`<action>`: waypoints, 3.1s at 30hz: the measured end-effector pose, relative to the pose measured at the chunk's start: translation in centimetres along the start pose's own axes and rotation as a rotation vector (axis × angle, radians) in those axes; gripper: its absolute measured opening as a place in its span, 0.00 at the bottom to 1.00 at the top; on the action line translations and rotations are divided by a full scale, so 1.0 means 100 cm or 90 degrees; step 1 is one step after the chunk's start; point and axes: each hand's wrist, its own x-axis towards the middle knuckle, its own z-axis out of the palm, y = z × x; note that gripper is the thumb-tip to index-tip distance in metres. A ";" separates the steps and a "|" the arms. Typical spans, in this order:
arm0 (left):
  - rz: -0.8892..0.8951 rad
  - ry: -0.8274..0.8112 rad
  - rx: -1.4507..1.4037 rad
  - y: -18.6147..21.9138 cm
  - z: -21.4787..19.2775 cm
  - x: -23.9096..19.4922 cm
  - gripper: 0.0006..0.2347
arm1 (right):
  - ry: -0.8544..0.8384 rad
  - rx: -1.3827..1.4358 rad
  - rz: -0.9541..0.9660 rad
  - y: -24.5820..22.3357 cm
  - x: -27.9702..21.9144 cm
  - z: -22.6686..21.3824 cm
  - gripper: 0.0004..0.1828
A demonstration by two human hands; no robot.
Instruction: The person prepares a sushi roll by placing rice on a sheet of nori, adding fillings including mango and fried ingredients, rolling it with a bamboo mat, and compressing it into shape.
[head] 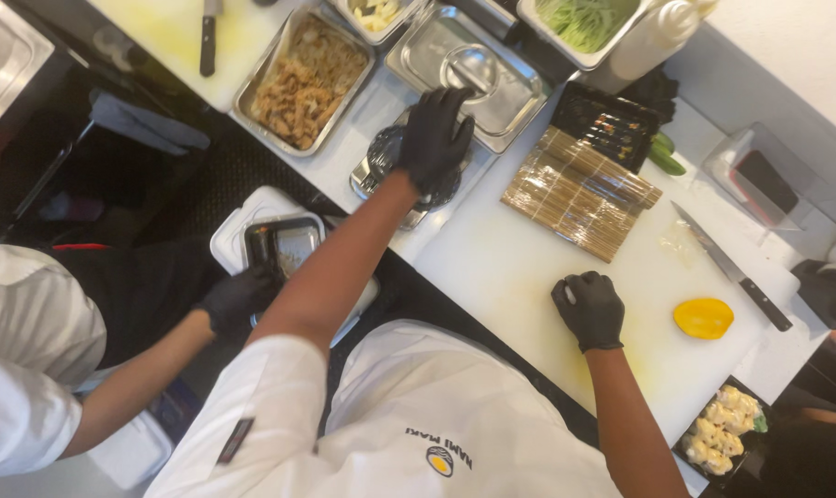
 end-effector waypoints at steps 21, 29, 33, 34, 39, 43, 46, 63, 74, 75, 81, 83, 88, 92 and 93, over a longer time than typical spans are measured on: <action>0.263 -0.398 0.059 -0.046 -0.083 0.129 0.13 | -0.075 0.104 0.318 -0.027 -0.025 -0.040 0.31; 0.097 0.085 -0.242 -0.024 -0.194 -0.010 0.09 | -0.014 0.641 0.099 -0.106 0.154 -0.068 0.31; -0.094 0.192 -0.430 0.016 -0.195 -0.080 0.09 | 0.072 0.388 -0.173 -0.148 0.263 -0.039 0.26; -0.123 0.198 -0.446 0.024 -0.194 -0.094 0.09 | 0.057 0.384 -0.163 -0.156 0.291 -0.023 0.26; -0.178 0.201 -0.465 0.033 -0.203 -0.120 0.08 | -0.061 0.248 -0.201 -0.177 0.344 0.032 0.22; -0.192 0.220 -0.452 0.033 -0.205 -0.128 0.08 | -0.054 0.346 -0.097 -0.172 0.333 0.000 0.25; -0.169 0.214 -0.438 0.030 -0.200 -0.118 0.08 | 0.038 0.415 -0.108 -0.165 0.315 -0.025 0.25; 0.282 -0.184 0.080 0.005 -0.055 0.092 0.03 | 0.237 1.426 0.197 -0.064 0.132 -0.081 0.22; 0.273 -0.276 0.264 -0.029 0.052 0.115 0.05 | 0.106 0.366 0.319 -0.041 -0.036 -0.101 0.25; 0.281 -0.288 0.257 -0.019 0.054 0.103 0.05 | 0.006 0.263 0.256 -0.044 -0.042 -0.096 0.23; 0.369 -0.390 -0.129 0.089 0.062 -0.076 0.05 | -0.065 0.137 0.123 -0.067 -0.055 -0.059 0.25; 0.339 -0.523 -0.194 0.126 0.052 -0.142 0.09 | -0.097 0.134 0.138 -0.062 -0.056 -0.053 0.23; 0.290 -0.461 -0.091 0.149 0.057 -0.199 0.16 | -0.076 0.272 0.228 -0.020 -0.075 -0.052 0.21; 0.246 -0.442 -0.112 0.145 0.061 -0.214 0.15 | 0.236 0.164 0.179 0.019 -0.076 -0.056 0.21; 0.222 -0.439 -0.130 0.144 0.061 -0.217 0.15 | 0.302 0.034 0.129 0.027 -0.067 -0.056 0.20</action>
